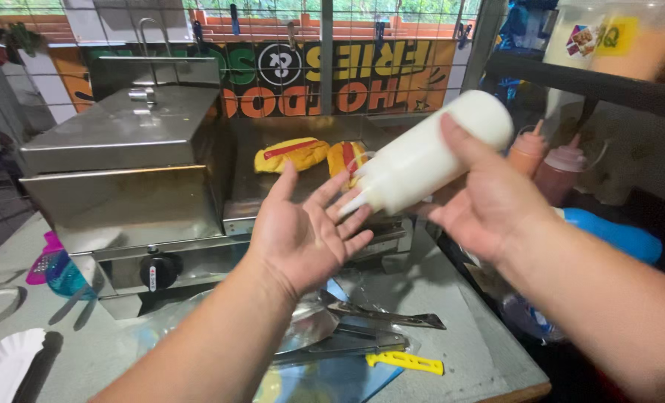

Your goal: The person applies white and red sauces to two hot dogs on a flat-top grill, then uses tongs to place each hot dog into a paper tray and sets them on the counter.

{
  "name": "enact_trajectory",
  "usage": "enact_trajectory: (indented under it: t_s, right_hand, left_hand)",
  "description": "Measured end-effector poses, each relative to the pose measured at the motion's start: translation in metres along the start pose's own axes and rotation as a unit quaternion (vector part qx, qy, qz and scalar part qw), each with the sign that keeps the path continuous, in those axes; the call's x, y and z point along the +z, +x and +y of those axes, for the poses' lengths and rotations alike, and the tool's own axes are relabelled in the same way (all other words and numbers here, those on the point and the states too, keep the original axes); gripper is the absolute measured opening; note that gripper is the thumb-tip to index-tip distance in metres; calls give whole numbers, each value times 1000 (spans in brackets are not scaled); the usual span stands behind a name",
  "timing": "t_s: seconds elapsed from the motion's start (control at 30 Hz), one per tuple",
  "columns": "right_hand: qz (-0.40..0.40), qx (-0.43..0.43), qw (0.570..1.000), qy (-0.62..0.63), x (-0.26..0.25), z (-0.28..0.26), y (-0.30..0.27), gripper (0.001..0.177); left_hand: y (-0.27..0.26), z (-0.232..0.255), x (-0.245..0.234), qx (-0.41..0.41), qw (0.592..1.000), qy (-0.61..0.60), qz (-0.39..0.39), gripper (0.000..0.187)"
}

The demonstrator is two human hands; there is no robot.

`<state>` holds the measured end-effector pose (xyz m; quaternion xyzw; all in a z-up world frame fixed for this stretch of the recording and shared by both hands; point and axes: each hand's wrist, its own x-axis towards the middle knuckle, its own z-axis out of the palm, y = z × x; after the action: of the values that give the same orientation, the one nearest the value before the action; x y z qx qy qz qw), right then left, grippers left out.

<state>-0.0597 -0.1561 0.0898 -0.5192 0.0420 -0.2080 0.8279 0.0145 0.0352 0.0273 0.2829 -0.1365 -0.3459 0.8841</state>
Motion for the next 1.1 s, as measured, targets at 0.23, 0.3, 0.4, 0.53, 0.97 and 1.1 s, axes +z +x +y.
enact_trajectory:
  t_s: [0.23, 0.3, 0.4, 0.53, 0.97, 1.1]
  right_hand:
    - [57, 42, 995, 68, -6, -14, 27, 59]
    - [75, 50, 995, 49, -9, -14, 36, 59]
    - [65, 67, 995, 45, -12, -11, 51, 59]
    - [26, 85, 992, 95, -15, -6, 72, 59]
    - [44, 62, 994, 80, 8, -3, 115, 56]
    - [33, 61, 994, 89, 11, -1, 126, 55]
  left_hand:
    - [23, 17, 16, -9, 964, 235, 122, 44]
    - [37, 17, 23, -7, 945, 300, 129, 33]
    - [58, 21, 28, 5, 924, 366, 114, 23]
    - [81, 31, 28, -7, 924, 346, 160, 19]
    - [122, 50, 28, 100, 855, 464, 207, 18]
    - [124, 50, 35, 128, 831, 490, 231, 17]
